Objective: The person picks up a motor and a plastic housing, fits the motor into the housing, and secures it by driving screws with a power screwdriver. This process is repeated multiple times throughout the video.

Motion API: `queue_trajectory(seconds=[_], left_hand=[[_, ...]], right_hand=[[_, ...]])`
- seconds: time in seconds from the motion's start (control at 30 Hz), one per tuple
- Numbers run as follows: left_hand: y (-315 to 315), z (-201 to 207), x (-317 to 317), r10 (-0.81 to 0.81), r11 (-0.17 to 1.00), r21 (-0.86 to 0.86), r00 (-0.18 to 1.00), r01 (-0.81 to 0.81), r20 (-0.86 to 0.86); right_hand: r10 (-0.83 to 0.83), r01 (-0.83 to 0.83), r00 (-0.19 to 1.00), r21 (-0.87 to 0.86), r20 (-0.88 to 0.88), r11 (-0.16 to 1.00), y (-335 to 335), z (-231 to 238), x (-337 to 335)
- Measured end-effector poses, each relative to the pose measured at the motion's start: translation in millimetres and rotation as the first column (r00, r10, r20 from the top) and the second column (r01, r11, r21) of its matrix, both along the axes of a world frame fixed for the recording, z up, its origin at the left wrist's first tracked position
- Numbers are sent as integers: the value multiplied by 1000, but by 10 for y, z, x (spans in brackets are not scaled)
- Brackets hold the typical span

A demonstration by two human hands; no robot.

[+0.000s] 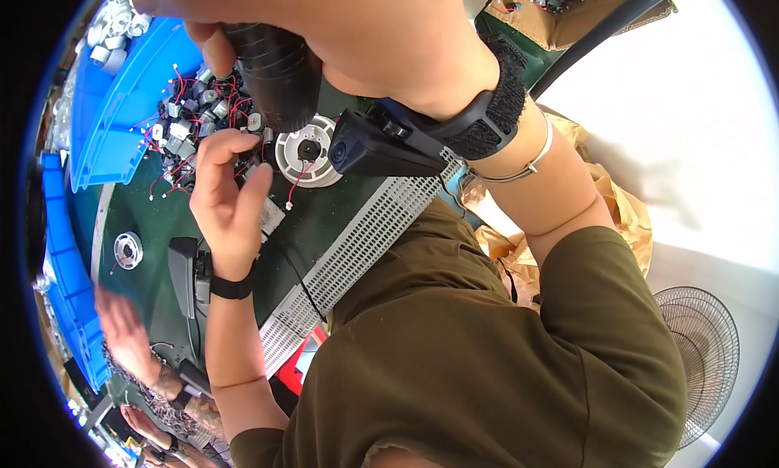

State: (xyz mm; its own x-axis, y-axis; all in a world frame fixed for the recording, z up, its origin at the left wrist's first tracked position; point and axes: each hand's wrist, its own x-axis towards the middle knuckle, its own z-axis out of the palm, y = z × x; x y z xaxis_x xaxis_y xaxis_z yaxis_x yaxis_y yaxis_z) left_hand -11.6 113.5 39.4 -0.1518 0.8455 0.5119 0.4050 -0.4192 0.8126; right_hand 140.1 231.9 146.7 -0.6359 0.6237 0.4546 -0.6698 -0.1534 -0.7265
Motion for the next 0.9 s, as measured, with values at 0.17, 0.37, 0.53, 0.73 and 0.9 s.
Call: queue_trajectory(seconds=[0.17,0.37,0.53,0.73,0.9], left_hand=[[93,114,178,105,993,-32,958,-118,-266],[107,101,223,65,996,-51,978,-77,-199],[96,125,262,107,992,-51,973,-120,-205],[122,162,246,133,990,85,919,-109,-371],[109,153,215,95,995,24,917,-93,-387]], right_hand=[[185,-195,980,-178,-69,965,-10,106,113],[176,-189,981,-197,-86,962,-35,159,203],[58,-64,997,-125,-52,990,-56,143,181],[-70,69,997,-35,-20,997,-105,105,125],[-180,180,984,49,-5,983,-136,101,85]])
